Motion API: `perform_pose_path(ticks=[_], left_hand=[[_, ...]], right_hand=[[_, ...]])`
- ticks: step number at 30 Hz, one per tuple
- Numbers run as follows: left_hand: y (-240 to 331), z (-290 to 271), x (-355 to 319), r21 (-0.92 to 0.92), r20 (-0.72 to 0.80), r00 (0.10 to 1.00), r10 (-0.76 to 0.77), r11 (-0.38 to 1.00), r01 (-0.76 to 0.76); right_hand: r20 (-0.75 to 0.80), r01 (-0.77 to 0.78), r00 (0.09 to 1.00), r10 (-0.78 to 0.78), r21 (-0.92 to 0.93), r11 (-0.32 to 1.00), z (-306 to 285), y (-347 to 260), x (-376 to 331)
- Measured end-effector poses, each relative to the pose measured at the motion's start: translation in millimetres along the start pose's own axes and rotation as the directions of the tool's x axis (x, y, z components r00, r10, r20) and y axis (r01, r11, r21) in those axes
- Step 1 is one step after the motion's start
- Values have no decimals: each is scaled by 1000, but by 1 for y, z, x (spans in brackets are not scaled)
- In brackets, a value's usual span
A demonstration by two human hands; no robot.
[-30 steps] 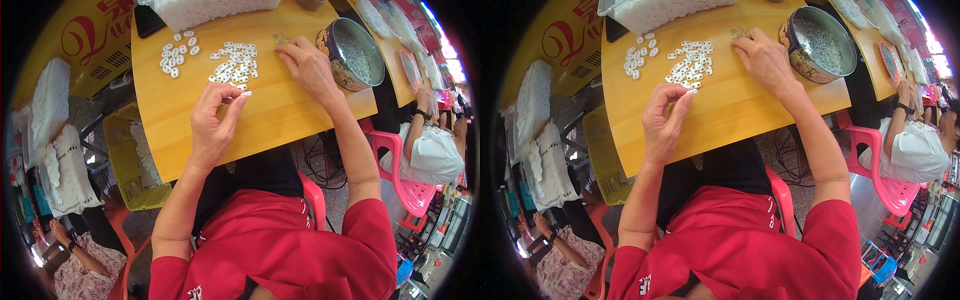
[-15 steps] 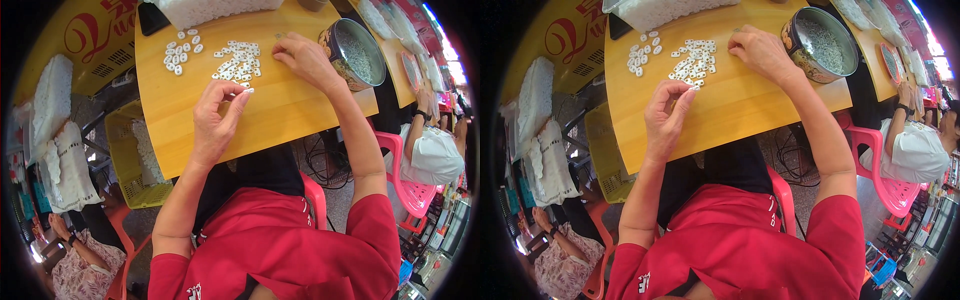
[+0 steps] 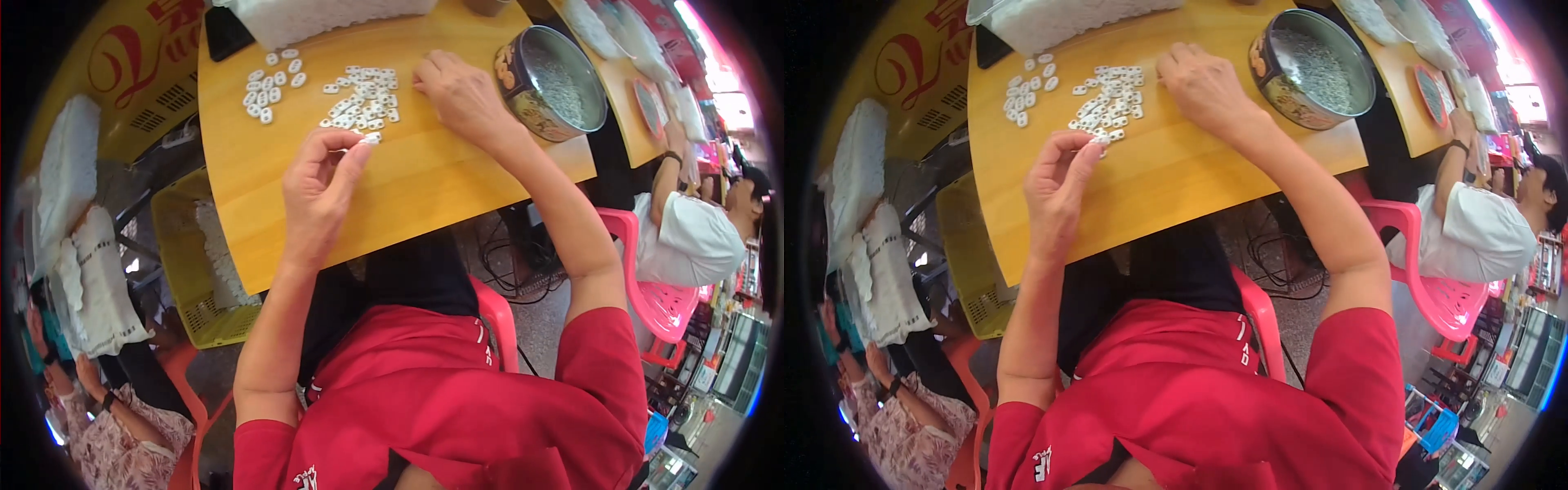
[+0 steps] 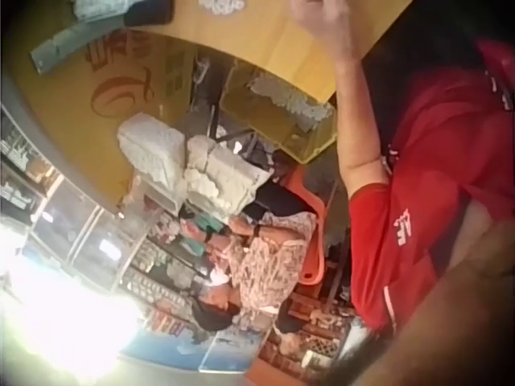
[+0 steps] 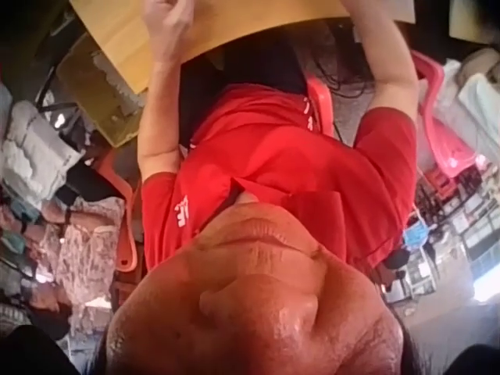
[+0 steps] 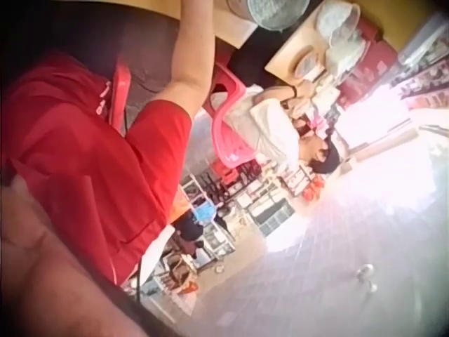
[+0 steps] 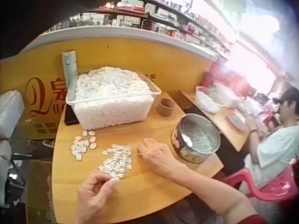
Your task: Assembling small plastic components onto a t-shirt at a production workstation.
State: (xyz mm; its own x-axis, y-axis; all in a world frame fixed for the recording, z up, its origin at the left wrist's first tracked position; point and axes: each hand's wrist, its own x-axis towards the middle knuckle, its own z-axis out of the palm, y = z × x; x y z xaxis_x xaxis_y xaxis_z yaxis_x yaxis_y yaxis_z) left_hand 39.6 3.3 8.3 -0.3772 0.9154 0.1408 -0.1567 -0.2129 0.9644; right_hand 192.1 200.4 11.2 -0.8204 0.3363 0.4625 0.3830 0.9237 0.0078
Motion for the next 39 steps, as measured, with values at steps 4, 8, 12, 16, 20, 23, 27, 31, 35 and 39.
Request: perform_pose_path(ticks=[4, 8, 12, 16, 20, 23, 27, 31, 35, 39], left_hand=[[-4, -4, 5, 87, 15, 996, 88, 992, -89], [-4, -3, 4, 138, 6, 996, 83, 987, -83], [-5, -3, 4, 149, -9, 992, 127, 981, -124], [-6, -3, 5, 177, -6, 986, 166, 971, -162], [-5, -3, 5, 199, 2, 985, 174, 965, -171], [-4, -3, 5, 208, 1, 983, 183, 962, -179], [-4, -3, 5, 248, 6, 979, 205, 948, -200], [-5, -3, 5, 236, 21, 979, 204, 950, -203], [-4, -3, 5, 216, 34, 976, 214, 952, -217], [-5, -3, 5, 202, 38, 971, 236, 950, -239]], right_hand=[[46, -25, 999, 27, -27, 999, -9, -1, -4], [82, -11, 997, 12, -11, 1000, -11, -1, -3], [53, -60, 997, 56, 95, 994, -14, -7, -4], [-60, -148, 982, 177, 329, 933, -24, -16, -6], [17, -306, 934, 358, 556, 772, -38, -38, -5], [216, -481, 834, 507, 734, 479, -42, -56, -8], [267, -410, 846, 461, 878, 245, -39, -82, -8], [306, -424, 839, 450, 886, 187, -31, -93, -7], [362, -446, 803, 474, 892, 76, -31, -95, -6], [356, -460, 811, 464, 878, 129, -29, -94, -8]])
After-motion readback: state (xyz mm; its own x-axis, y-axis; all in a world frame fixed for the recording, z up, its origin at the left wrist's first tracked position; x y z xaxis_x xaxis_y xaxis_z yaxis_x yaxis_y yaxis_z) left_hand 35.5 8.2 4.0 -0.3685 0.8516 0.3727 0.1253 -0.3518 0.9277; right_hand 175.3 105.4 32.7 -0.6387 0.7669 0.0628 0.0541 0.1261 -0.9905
